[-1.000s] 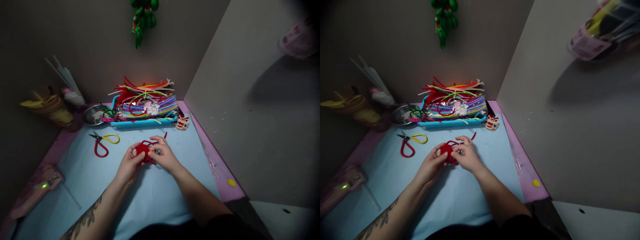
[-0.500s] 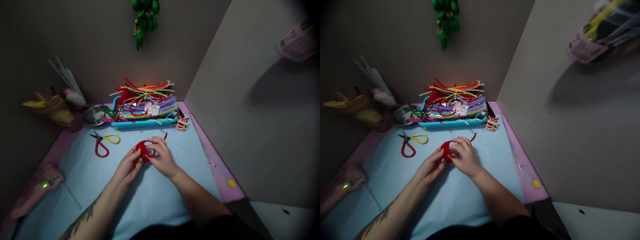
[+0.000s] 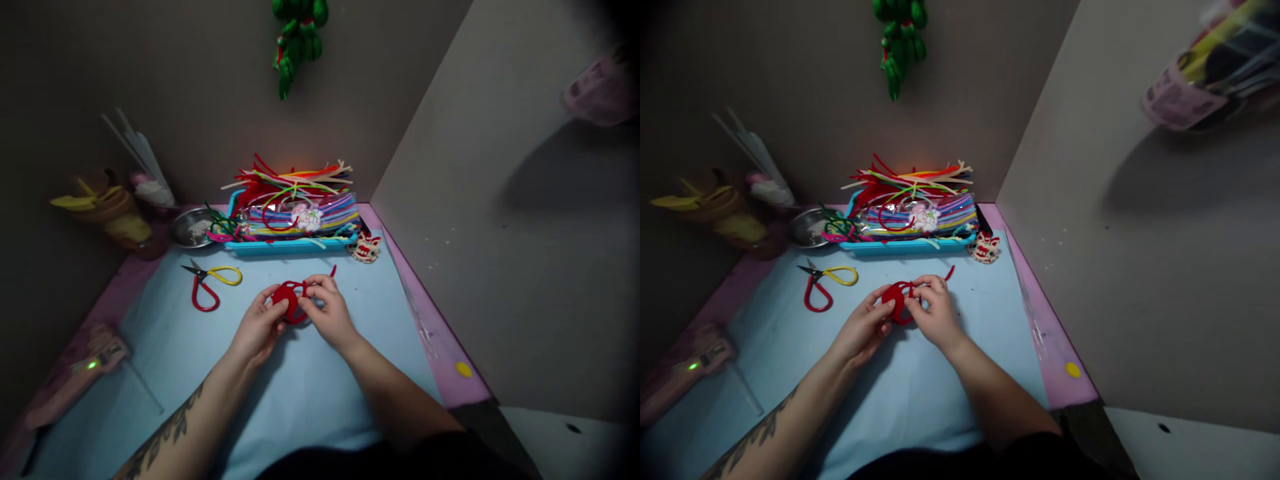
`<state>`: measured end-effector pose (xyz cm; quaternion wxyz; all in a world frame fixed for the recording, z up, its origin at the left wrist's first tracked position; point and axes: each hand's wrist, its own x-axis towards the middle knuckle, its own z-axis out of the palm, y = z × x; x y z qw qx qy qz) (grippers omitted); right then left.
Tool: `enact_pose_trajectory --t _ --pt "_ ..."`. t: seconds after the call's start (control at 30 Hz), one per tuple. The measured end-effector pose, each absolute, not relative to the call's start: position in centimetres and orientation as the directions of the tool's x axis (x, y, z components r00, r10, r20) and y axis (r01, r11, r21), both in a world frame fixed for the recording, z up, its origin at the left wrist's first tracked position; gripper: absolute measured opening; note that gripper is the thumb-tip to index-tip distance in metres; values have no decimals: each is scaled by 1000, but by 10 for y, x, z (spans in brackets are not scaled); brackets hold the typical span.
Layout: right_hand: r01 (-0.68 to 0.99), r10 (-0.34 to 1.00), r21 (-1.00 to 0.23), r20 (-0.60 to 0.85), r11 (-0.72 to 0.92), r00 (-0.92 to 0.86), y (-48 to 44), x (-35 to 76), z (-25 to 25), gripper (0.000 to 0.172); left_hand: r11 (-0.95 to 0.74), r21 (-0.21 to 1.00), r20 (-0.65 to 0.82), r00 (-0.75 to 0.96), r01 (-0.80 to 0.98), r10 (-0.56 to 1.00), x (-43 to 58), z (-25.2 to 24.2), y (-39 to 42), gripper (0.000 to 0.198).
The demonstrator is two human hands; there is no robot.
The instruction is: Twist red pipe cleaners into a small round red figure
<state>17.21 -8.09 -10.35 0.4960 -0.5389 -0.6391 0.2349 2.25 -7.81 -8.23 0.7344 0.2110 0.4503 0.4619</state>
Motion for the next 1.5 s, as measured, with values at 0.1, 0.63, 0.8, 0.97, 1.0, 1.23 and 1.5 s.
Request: enact_pose_trajectory --t 0.1,0.63,0.8,0.97,1.0,1.23,1.5 --pt "428 958 -872 283 239 41 -77 176 -108 12 444 788 -428 140 -427 893 23 -84 -79 64" --pt "428 992 -895 120 124 -35 -74 178 -119 15 450 832 -421 160 -325 893 15 -79 -77 57" --pt "377 957 -909 250 178 150 -75 176 -116 17 337 889 -334 66 -310 940 13 -81 -76 54" --pt "312 908 -930 292 196 299 -77 175 -113 20 157 957 -190 -117 -244 975 13 -85 -78 43" --pt "302 905 -934 288 193 313 -78 175 -113 21 162 958 -188 -92 -238 978 14 -85 -79 45" --pt "327 904 -912 338 247 261 -84 170 -112 21 145 956 -149 3 -256 989 25 -77 -92 67" --pt "287 947 -924 298 253 123 -89 164 -112 11 142 954 -144 9 -263 989 23 -79 -88 64"
